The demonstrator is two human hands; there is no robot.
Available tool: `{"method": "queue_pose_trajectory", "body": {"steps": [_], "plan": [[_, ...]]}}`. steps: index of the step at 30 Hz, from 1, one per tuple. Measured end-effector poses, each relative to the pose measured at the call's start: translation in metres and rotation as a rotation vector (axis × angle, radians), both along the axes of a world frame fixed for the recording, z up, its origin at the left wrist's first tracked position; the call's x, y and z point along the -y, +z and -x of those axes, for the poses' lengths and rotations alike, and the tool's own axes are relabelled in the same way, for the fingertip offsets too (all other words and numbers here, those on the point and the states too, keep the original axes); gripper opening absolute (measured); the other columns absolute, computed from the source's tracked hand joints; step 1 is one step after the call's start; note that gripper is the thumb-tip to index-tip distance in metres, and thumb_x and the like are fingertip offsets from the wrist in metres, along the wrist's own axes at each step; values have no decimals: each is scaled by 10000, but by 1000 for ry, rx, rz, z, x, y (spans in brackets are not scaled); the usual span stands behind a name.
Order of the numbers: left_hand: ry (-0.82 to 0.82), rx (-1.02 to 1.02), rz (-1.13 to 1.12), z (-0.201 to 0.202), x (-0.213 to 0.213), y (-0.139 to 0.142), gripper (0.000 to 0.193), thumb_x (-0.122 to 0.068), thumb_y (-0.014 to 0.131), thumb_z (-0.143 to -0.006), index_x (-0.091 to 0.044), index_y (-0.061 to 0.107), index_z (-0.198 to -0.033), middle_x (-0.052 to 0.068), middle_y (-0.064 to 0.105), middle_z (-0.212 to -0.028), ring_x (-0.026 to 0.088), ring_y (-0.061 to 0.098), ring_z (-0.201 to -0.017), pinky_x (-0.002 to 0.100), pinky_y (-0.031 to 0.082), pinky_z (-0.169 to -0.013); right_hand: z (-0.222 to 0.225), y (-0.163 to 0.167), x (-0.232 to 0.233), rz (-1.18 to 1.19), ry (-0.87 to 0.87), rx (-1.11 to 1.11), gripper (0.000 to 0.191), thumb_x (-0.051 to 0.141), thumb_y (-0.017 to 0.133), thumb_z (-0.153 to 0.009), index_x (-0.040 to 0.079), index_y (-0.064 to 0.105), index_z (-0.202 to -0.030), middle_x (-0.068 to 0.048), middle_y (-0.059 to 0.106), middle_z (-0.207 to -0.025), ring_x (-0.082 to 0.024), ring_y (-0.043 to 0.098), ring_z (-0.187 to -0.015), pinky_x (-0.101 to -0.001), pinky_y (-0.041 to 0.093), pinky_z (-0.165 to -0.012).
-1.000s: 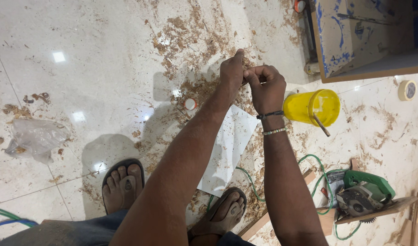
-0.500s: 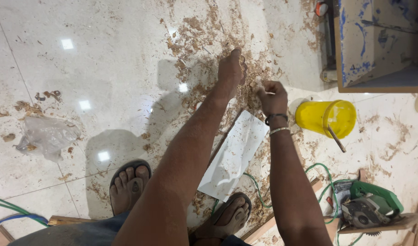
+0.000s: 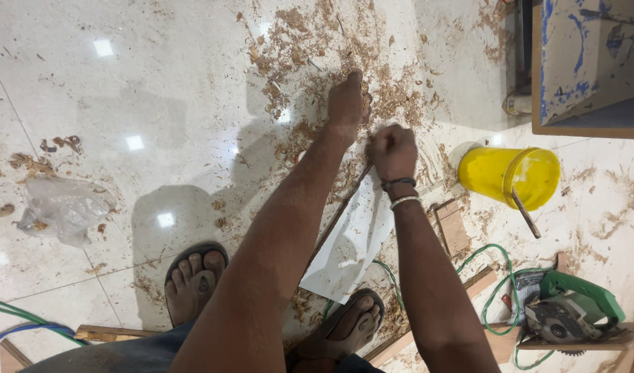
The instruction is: The person applies strips of white tape along the edge of a blue sheet on a wooden board, then moves to the floor to pick up and gather sawdust by hand.
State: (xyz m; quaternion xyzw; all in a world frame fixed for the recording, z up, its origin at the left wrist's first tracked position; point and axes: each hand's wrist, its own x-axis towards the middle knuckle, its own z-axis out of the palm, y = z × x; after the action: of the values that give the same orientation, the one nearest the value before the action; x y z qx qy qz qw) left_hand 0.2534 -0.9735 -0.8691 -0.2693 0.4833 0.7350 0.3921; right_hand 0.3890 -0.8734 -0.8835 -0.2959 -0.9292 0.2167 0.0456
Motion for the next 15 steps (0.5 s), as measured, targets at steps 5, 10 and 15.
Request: {"method": "queue_pose_trajectory", "body": {"steps": [5, 10, 15], "plan": [[-30, 12, 23, -2, -4, -2, 609, -464, 453, -990, 19, 568, -1342, 132, 648, -923, 122, 522, -552, 284, 493, -462, -12, 8, -30, -55, -50, -20, 68, 54, 693, -871, 96, 745, -881, -111, 624, -1022, -178, 635, -793, -367, 596, -721], [-6, -5, 3, -2, -5, -1, 579, -441, 479, -995, 28, 565, -1324, 124, 643, -906, 115, 496, -533, 280, 469, -437, -4, 19, -13, 114, -4, -9, 35, 102, 770, -832, 112, 745, -855, -80, 634, -1016, -170, 675, -793, -332, 626, -740], [7, 14, 3, -1, 2, 0, 538, -435, 506, -1020, 67, 616, -1179, 107, 569, -854, 118, 443, -527, 284, 423, -425, 12, 18, 19, 15, 141, -1, 71, 111, 785, -826, 81, 725, -849, -137, 624, -974, -239, 671, -767, -366, 591, -729]]}}
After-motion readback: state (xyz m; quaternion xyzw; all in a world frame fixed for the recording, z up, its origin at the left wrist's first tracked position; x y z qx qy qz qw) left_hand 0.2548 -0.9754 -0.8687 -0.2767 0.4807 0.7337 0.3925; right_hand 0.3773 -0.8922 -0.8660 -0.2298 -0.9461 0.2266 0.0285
